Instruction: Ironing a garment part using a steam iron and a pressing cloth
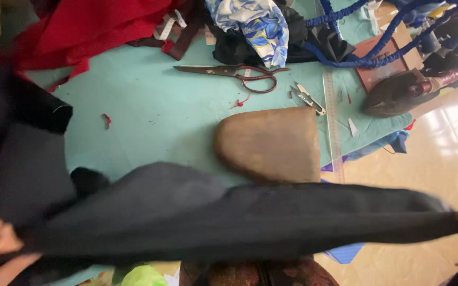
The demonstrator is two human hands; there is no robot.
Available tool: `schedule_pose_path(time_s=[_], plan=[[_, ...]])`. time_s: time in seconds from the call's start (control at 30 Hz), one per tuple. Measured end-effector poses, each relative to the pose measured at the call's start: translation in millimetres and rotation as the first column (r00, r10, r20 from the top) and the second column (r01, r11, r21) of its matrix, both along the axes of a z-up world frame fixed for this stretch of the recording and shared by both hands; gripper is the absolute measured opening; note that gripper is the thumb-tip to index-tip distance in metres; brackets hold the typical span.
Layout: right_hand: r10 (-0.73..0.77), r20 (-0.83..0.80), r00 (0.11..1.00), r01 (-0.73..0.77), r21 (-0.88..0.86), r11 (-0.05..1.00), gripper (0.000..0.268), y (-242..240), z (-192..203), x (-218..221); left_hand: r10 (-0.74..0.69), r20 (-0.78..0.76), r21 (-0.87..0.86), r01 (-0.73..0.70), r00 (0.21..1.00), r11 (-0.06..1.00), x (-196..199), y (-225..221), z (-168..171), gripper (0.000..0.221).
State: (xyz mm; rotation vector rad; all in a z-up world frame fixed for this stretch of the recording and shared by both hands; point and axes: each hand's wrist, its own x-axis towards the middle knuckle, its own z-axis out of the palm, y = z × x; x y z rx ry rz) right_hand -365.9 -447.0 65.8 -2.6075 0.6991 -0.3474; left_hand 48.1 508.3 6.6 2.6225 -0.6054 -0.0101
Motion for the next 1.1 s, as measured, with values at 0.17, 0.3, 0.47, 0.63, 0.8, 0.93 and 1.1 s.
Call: schedule_pose_path(time_s=[0.17, 0.3, 0.47, 0.63, 0.8, 0.93, 1.1], plan=[[-0.05, -0.155, 0.987, 0.052, 0.009, 0.999, 0.029, 48, 46, 78, -0.222, -0.211, 0.31, 0.28, 0.952, 0.909, 109, -77, 6, 0.021], [-0.085, -0.246, 0.965, 0.025, -0.238, 0.971, 0.038, -9, -48, 135, -0.526, -0.032, 0.443, 0.484, 0.85, 0.755, 148, -264, 53, 0.032], [-0.006, -0.291, 0.957, -0.065, -0.235, 0.97, 0.045, -54, -153, 197, -0.548, 0.394, 0.575, 0.267, 0.738, 0.774, 200, -353, -26, 0.031], [0.02, -0.254, 0.967, -0.068, -0.181, 0.981, 0.046, -48, -187, 220, -0.645, 0.548, 0.656, 0.205, 0.533, 0.726, 240, -363, -112, 0.043], [0.034, -0.143, 0.989, -0.08, -0.328, 0.941, 0.045, -51, -210, 215, -0.63, 0.498, 0.597, 0.293, 0.596, 0.747, 244, -357, -126, 0.045], [0.073, 0.006, 0.997, -0.067, -0.324, 0.944, 0.022, -23, -172, 215, -0.459, 0.464, 0.459, 0.237, 0.758, 0.856, 195, -408, -50, 0.046], [0.104, 0.285, 0.953, -0.064, -0.148, 0.987, 0.026, 75, -121, 224, -0.539, 0.327, 0.134, 0.526, 0.777, 0.84, 65, -512, 6, 0.059]])
